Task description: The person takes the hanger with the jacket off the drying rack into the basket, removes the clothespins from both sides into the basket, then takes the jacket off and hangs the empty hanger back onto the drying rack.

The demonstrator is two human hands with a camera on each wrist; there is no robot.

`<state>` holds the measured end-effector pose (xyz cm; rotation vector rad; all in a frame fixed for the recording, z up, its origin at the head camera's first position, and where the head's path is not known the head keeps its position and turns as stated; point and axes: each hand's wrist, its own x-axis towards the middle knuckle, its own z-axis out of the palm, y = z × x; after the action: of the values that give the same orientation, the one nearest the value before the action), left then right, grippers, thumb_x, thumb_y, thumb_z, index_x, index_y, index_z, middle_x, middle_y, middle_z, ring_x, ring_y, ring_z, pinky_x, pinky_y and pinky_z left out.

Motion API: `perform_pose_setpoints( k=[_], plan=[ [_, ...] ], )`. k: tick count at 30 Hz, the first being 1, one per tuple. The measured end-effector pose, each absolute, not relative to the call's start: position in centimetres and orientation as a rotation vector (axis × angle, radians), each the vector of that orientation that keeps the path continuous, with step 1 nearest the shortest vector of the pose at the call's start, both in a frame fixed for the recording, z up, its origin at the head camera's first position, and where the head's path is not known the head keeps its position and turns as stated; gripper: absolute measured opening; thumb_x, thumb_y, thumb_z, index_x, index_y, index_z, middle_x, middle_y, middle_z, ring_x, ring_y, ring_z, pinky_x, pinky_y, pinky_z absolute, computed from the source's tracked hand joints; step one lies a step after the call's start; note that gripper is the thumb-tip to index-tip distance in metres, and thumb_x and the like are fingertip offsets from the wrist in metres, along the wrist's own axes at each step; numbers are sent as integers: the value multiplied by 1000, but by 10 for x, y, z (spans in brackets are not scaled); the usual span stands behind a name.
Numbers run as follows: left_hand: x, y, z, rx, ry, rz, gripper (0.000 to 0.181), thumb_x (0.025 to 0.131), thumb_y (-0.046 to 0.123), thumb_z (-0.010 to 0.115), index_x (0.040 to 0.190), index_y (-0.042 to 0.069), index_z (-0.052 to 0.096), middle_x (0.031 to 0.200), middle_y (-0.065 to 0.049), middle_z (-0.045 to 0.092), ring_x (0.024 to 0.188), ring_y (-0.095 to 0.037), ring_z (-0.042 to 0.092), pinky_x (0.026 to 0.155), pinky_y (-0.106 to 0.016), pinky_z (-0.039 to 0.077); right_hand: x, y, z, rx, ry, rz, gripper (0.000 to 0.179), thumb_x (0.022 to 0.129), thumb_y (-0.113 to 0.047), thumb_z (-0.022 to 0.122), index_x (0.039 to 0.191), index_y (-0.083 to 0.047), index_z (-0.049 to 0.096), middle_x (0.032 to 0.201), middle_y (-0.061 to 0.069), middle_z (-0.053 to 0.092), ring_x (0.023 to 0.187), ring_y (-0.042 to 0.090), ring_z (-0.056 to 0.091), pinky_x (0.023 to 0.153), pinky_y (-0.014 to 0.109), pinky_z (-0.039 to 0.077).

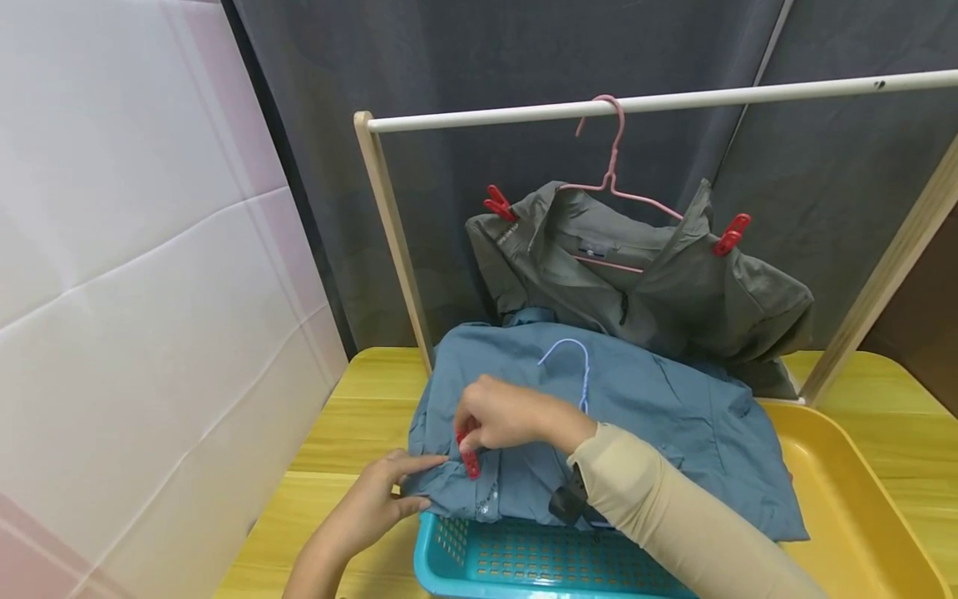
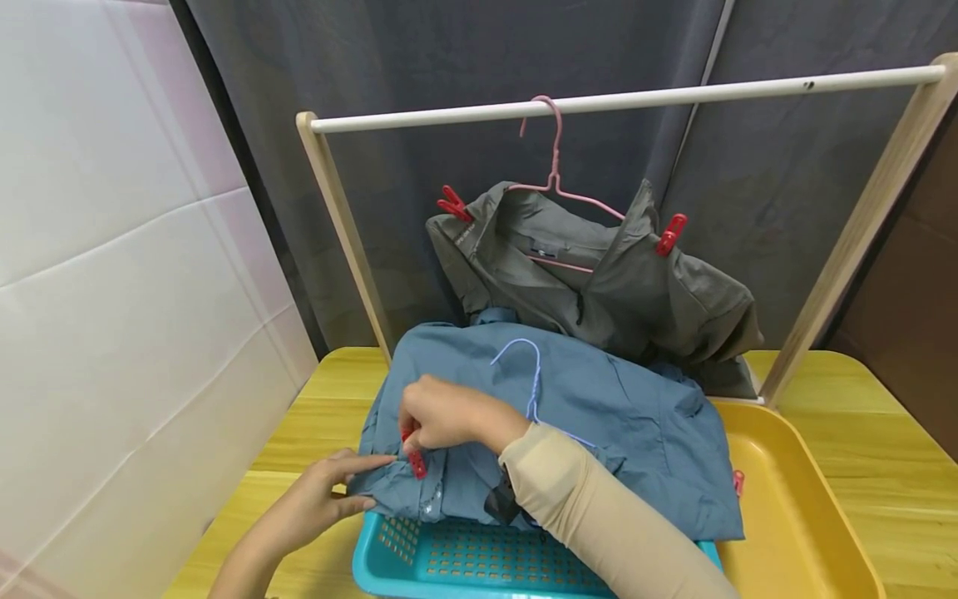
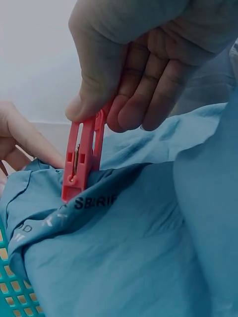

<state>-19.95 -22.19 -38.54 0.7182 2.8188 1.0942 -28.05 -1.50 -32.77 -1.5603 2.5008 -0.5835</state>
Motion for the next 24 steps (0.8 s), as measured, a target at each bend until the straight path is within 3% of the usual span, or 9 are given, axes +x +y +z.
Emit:
perform_pose_setpoints(
  k=[24],
  plan=[
    [-199, -220, -386, 713, 2832, 1128, 41, 75, -1, 71, 116, 7, 64, 101, -6, 59, 86, -18, 51, 70, -27, 47, -289, 1, -323, -1542, 2486, -834, 5, 81, -16, 70, 81, -11, 70, 72, -9, 62, 66, 0, 56, 62, 18, 46]
  ],
)
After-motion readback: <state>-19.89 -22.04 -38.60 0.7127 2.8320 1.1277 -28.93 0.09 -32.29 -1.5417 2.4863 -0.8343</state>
